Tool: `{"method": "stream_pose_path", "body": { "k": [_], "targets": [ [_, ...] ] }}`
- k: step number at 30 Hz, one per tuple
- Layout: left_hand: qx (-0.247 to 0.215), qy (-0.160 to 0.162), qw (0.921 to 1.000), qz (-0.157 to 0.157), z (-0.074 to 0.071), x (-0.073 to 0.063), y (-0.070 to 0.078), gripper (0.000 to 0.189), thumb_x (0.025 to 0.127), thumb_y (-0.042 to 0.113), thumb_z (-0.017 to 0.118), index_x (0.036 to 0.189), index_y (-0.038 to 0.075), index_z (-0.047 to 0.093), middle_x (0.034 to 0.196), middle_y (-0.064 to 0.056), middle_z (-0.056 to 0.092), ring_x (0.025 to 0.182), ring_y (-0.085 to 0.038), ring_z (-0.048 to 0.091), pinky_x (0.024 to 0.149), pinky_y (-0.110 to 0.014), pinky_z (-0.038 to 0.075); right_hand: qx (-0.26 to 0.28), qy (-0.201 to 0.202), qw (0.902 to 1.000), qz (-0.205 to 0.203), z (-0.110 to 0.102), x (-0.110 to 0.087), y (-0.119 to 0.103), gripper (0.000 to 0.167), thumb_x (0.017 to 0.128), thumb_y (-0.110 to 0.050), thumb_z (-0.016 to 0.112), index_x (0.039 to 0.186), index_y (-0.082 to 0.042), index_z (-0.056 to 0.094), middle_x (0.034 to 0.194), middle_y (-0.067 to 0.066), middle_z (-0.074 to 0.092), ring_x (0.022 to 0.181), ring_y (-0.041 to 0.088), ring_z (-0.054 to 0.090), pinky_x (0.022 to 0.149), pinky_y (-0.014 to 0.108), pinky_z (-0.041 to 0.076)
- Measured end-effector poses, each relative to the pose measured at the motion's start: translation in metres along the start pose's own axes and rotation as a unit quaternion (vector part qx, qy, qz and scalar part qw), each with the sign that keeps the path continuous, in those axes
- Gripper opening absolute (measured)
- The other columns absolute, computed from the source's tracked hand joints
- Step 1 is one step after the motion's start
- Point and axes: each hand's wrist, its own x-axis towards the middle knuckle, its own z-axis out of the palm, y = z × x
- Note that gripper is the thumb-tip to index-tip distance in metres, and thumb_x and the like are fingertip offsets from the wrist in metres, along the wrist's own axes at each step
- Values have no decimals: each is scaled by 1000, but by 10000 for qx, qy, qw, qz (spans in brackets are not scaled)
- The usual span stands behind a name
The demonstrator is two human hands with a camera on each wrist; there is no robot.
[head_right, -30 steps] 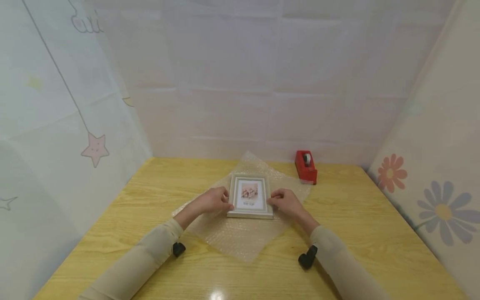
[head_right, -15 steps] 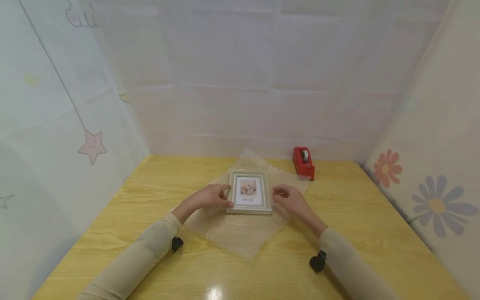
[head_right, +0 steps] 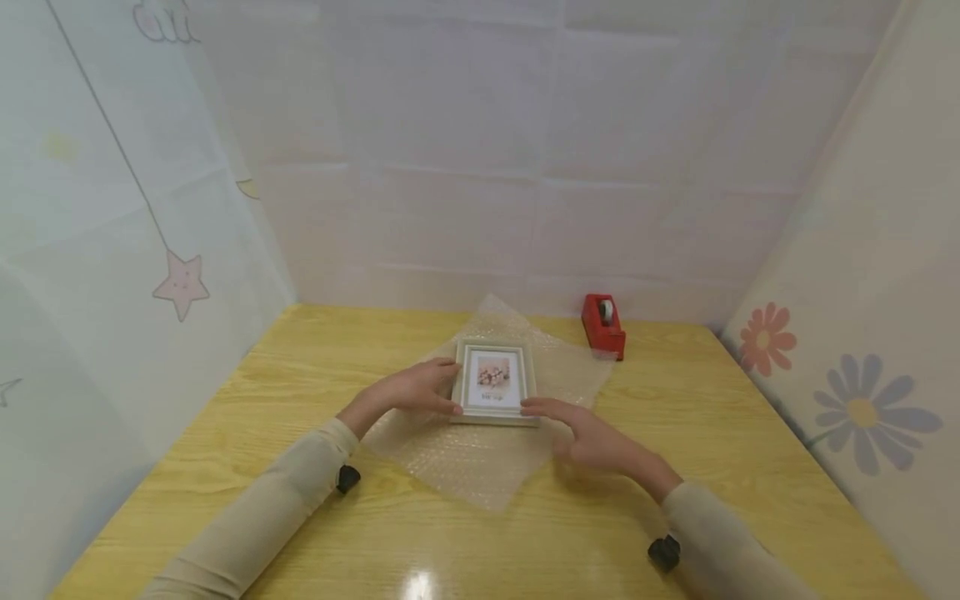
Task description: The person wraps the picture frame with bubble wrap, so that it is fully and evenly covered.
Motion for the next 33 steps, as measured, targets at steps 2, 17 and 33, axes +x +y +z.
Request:
{"method": "stream_pose_path", "body": {
  "k": [2, 17, 33],
  "targets": [
    [95, -72, 9999, -22, -1, 0, -1, 92, 92, 51, 74, 157, -1, 34, 162, -20, 28, 147, -38, 29, 113, -62, 24, -128, -128, 9998, -64, 3, -1, -4, 82, 76, 21, 53, 151, -12, 51, 160, 2, 38, 147, 27, 32, 111, 52, 33],
    [-399, -527, 9977, 175, -1, 0, -16, 90, 97, 47, 68, 160, -1, 24, 166, -19, 17, 151, -32, 18, 119, -44, 19, -362, -650, 9966, -340, 23, 0, -19, 77, 85, 15, 65, 155, -9, 43, 163, 7, 32, 148, 29, 28, 111, 55, 32],
    [-428, -402, 9982, 82, -4, -4, -11, 91, 95, 47, 72, 159, -1, 28, 165, -18, 23, 150, -34, 23, 118, -46, 21, -586, -887, 9936, -395, 25, 11, -26, 58, 94, 12, 60, 149, -7, 53, 154, 6, 47, 141, 24, 42, 111, 45, 37]
  ]
}}
